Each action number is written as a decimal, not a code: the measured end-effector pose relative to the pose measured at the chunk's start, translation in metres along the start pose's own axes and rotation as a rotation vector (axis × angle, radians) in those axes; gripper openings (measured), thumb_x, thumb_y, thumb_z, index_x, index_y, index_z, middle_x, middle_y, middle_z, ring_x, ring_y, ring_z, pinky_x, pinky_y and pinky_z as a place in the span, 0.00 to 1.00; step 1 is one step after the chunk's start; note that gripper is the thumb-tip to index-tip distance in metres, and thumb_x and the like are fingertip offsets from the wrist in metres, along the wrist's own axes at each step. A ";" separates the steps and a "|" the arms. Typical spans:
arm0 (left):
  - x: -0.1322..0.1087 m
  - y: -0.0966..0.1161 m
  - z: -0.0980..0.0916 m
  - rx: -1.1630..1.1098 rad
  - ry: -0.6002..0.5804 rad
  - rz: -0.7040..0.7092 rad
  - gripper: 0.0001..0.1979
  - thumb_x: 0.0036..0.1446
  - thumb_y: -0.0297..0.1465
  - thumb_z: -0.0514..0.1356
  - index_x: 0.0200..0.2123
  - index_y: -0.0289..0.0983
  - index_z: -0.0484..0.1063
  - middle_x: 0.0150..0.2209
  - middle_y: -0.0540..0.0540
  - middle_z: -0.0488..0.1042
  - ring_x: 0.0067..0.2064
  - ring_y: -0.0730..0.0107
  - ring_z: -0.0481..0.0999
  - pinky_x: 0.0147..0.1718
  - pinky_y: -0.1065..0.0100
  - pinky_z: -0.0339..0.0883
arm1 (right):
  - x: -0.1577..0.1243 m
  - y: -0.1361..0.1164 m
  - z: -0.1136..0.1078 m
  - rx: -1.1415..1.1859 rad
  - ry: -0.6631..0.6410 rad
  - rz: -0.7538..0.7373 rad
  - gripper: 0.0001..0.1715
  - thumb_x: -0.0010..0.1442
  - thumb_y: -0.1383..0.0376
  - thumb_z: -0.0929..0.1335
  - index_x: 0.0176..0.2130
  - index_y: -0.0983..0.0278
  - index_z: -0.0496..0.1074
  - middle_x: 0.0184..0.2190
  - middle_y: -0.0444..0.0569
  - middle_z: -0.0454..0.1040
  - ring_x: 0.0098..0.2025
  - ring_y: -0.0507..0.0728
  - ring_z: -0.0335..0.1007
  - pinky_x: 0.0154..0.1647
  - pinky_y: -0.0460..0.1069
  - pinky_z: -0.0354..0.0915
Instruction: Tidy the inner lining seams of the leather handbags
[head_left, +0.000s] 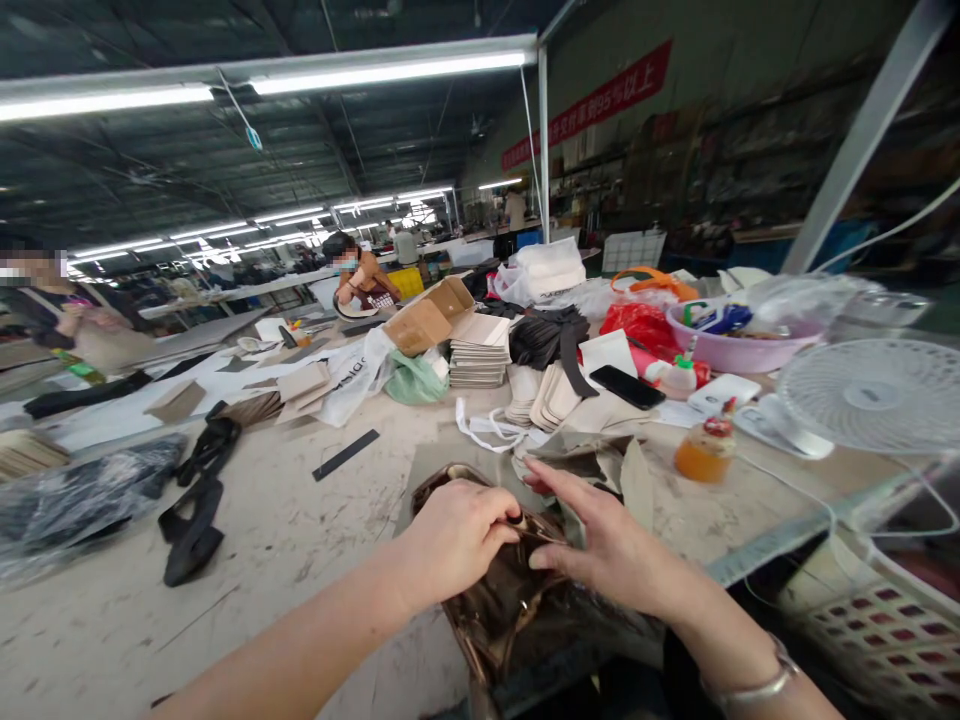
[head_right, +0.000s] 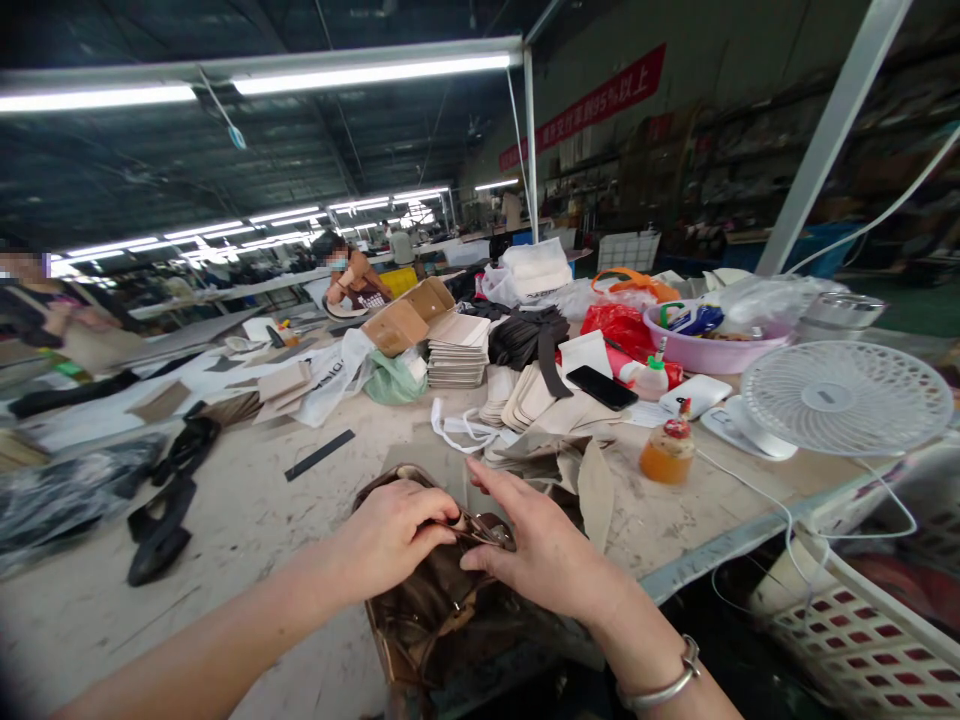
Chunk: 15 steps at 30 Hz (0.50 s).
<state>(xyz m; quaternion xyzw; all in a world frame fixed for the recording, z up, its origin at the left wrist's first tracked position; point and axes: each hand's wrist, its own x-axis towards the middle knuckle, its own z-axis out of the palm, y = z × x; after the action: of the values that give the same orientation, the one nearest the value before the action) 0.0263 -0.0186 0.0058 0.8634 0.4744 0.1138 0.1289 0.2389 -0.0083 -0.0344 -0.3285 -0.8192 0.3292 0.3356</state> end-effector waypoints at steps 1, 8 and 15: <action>-0.001 0.001 0.001 -0.021 0.015 -0.043 0.04 0.55 0.29 0.60 0.37 0.41 0.70 0.33 0.52 0.78 0.37 0.67 0.75 0.36 0.68 0.62 | 0.004 0.002 -0.001 -0.011 -0.010 0.001 0.46 0.54 0.65 0.71 0.65 0.56 0.48 0.56 0.54 0.65 0.56 0.60 0.63 0.57 0.58 0.61; -0.005 0.008 0.003 -0.173 0.025 -0.183 0.11 0.51 0.28 0.62 0.37 0.42 0.65 0.27 0.57 0.76 0.32 0.72 0.74 0.31 0.72 0.59 | 0.017 0.014 -0.004 -0.002 0.012 -0.119 0.32 0.50 0.77 0.66 0.54 0.59 0.64 0.51 0.50 0.70 0.52 0.58 0.66 0.54 0.54 0.62; -0.003 0.007 0.005 -0.160 0.039 -0.155 0.11 0.52 0.26 0.61 0.37 0.43 0.65 0.34 0.55 0.76 0.37 0.71 0.76 0.35 0.71 0.62 | 0.017 0.016 -0.011 0.039 0.002 -0.195 0.20 0.50 0.79 0.64 0.41 0.61 0.68 0.52 0.52 0.66 0.55 0.58 0.63 0.53 0.52 0.62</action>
<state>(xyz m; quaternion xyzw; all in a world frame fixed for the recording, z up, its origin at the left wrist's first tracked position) 0.0319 -0.0256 0.0032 0.8088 0.5315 0.1577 0.1963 0.2433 0.0173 -0.0346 -0.2411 -0.8404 0.3104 0.3731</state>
